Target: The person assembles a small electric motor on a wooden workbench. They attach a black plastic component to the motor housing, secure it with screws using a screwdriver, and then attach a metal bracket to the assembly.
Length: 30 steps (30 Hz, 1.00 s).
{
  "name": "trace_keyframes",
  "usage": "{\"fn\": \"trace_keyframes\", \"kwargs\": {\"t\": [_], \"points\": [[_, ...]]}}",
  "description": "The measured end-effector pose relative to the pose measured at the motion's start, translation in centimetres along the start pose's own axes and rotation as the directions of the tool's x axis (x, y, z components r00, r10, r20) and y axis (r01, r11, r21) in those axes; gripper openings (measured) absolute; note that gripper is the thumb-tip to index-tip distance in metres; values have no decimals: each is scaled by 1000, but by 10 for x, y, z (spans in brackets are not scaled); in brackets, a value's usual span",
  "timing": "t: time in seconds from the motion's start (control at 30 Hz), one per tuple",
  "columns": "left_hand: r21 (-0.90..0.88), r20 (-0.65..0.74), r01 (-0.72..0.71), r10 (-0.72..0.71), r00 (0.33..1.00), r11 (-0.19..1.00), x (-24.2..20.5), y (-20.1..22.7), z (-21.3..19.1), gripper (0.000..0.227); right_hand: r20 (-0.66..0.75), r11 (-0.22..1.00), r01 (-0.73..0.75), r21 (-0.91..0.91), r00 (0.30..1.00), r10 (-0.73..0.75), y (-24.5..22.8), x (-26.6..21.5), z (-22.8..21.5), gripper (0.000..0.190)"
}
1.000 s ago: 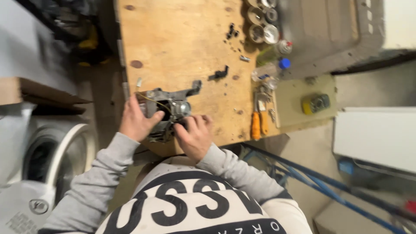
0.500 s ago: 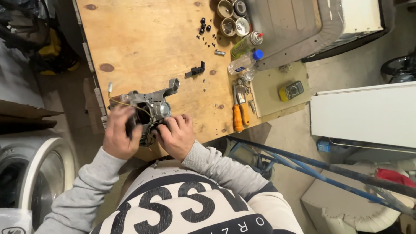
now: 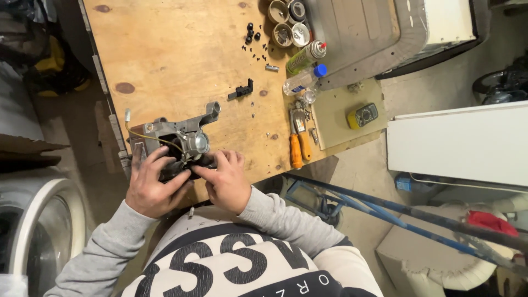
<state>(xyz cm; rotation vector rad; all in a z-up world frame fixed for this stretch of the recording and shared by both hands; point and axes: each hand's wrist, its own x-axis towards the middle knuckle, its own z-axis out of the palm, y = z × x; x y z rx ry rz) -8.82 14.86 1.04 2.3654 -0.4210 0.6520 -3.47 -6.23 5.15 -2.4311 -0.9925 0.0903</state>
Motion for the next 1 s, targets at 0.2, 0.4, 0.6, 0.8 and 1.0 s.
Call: {"fn": "trace_keyframes", "kwargs": {"t": [0.2,0.4,0.6,0.8,1.0], "points": [[165,4,99,-101,995,981,7,17,6,21,112,998,21,60,993,-27,23,-5,2,65],[202,44,139,-151,988,969,6,24,10,23,231,984,78,163,966,-115,45,0,-3,60],[272,78,192,-221,972,943,21,36,11,22,54,935,46,352,996,-70,118,-22,-45,30],[308,50,268,-297,953,913,15,43,21,23,-71,921,-304,246,941,330,256,-97,-53,22],[355,33,274,-305,952,894,10,44,32,23,-77,938,-340,67,935,345,307,-26,-31,50]]}}
